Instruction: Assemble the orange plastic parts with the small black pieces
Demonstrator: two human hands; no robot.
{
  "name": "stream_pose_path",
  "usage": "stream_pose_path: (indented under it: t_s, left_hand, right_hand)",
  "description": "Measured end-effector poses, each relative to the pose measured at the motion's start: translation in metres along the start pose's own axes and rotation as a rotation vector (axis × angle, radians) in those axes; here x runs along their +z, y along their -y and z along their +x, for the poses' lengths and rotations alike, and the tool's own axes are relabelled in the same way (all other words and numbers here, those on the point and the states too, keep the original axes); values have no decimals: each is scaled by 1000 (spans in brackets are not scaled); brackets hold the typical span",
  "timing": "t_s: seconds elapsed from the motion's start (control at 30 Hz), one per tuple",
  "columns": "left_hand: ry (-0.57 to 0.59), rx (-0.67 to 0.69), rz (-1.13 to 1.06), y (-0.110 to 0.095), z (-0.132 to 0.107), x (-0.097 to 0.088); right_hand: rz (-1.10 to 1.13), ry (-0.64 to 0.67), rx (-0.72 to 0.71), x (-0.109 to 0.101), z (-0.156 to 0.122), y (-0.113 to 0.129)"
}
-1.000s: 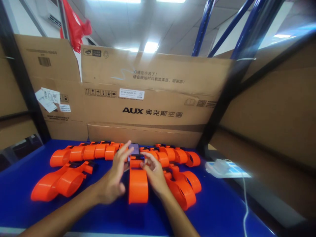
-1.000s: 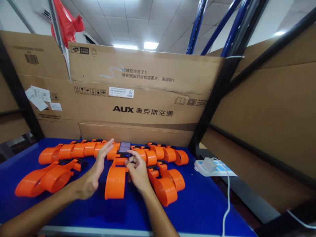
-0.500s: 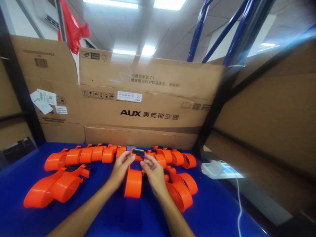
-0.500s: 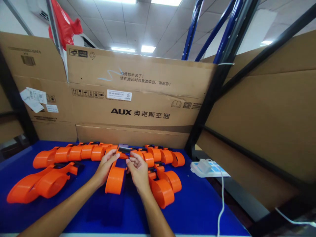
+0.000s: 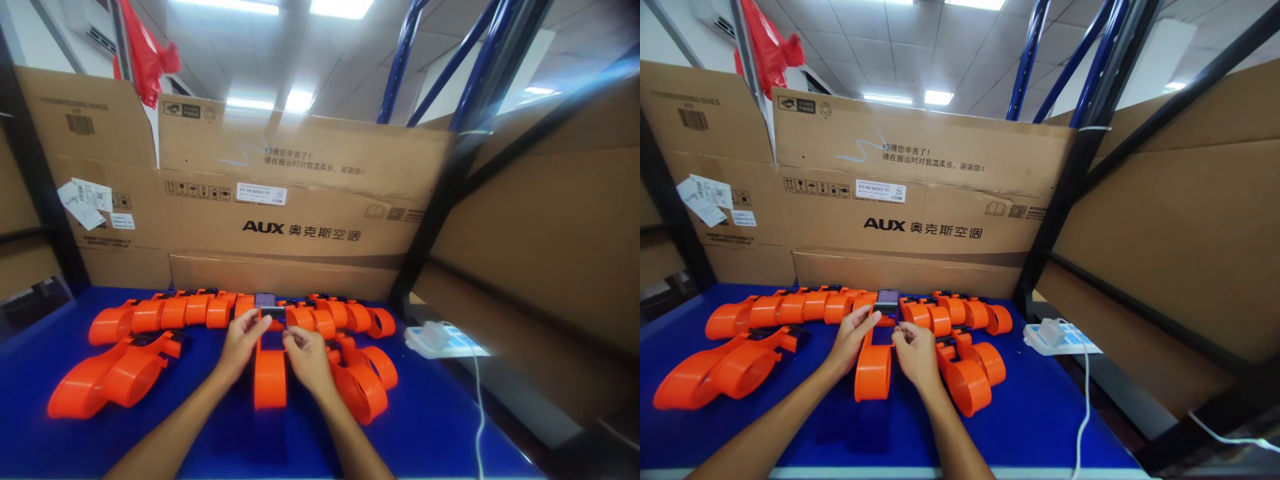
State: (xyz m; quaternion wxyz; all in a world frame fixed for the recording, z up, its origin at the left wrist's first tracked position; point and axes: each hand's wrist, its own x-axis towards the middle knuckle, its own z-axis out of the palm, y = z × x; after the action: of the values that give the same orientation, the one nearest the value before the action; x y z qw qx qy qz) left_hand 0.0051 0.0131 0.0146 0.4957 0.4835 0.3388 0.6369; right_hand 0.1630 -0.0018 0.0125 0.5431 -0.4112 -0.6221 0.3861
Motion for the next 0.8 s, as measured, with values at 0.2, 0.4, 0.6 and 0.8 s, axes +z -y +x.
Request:
stream_pose_path:
  t_s: [0.2,0.4,0.6,0.8]
  left_hand:
    - [-21,-19,-19,1,0,-1]
    - [10,-17,3,-3,-2,-1]
    - [6,-28,-9,-4,-2,0]
    - [19,-106,-147,-7,-6,2]
  right_hand:
    - [-171,8,-43,-3,-1,-3]
    - [-221,-1,-55,-3,-2,1]
    - [-134,-3,-27,-3,0,-3]
    - [-65,-28,-66,-1,-1,-3]
